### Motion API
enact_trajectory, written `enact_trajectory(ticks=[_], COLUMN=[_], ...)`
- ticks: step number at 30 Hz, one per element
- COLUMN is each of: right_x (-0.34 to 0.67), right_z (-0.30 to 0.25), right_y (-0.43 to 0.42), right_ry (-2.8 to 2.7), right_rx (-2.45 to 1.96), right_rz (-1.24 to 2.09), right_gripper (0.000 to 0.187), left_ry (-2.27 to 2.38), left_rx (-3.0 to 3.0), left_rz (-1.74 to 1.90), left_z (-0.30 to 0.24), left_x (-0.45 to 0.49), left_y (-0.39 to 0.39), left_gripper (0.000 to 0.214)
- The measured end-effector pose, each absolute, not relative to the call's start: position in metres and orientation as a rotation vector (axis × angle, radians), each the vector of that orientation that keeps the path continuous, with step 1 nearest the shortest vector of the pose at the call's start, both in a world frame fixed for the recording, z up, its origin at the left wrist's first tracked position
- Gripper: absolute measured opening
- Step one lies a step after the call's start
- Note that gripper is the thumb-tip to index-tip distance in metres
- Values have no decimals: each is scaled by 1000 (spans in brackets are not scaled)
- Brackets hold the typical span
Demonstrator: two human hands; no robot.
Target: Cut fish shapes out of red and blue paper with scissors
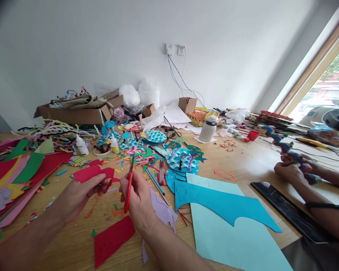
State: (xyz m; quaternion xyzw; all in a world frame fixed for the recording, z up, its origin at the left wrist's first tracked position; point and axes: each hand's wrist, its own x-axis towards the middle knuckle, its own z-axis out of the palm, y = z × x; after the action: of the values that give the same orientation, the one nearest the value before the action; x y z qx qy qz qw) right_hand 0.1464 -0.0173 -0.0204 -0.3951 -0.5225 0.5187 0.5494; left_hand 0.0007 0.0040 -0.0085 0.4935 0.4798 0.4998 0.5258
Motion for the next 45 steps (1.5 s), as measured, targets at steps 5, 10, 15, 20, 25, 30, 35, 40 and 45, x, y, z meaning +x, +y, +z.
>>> enact_trajectory(ticks=[5,10,15,20,25,30,35,40,45], right_x=[139,132,133,134,135,135,135,135,135], right_z=[-24,-32,-35,-35,-37,-38,-38,-39,-40], right_y=[-26,-26,-23,-22,-22,-22,-22,-21,-21], right_ry=[-1444,-1512,-1453,-1430,-1424,-1420,-1431,-1417,-1426], right_rx=[-970,-995,-998,-979,-964,-943,-933,-929,-931], right_rz=[1553,1676,1712,1719,1700,1701,1694,1701,1694], right_gripper=[37,39,43,44,43,42,43,44,47], left_ry=[1128,1114,1084,1022,1004,1007,983,980,970], left_rx=[1172,1139,1087,1053,993,976,987,1001,968], left_rz=[1314,1389,1382,1362,1371,1356,1360,1358,1366], left_z=[-3,0,2,2,1,2,0,0,1], left_x=[-8,-7,-4,-3,2,5,6,6,6], left_y=[10,11,7,5,3,0,0,0,0], left_gripper=[15,10,10,9,9,9,8,8,9])
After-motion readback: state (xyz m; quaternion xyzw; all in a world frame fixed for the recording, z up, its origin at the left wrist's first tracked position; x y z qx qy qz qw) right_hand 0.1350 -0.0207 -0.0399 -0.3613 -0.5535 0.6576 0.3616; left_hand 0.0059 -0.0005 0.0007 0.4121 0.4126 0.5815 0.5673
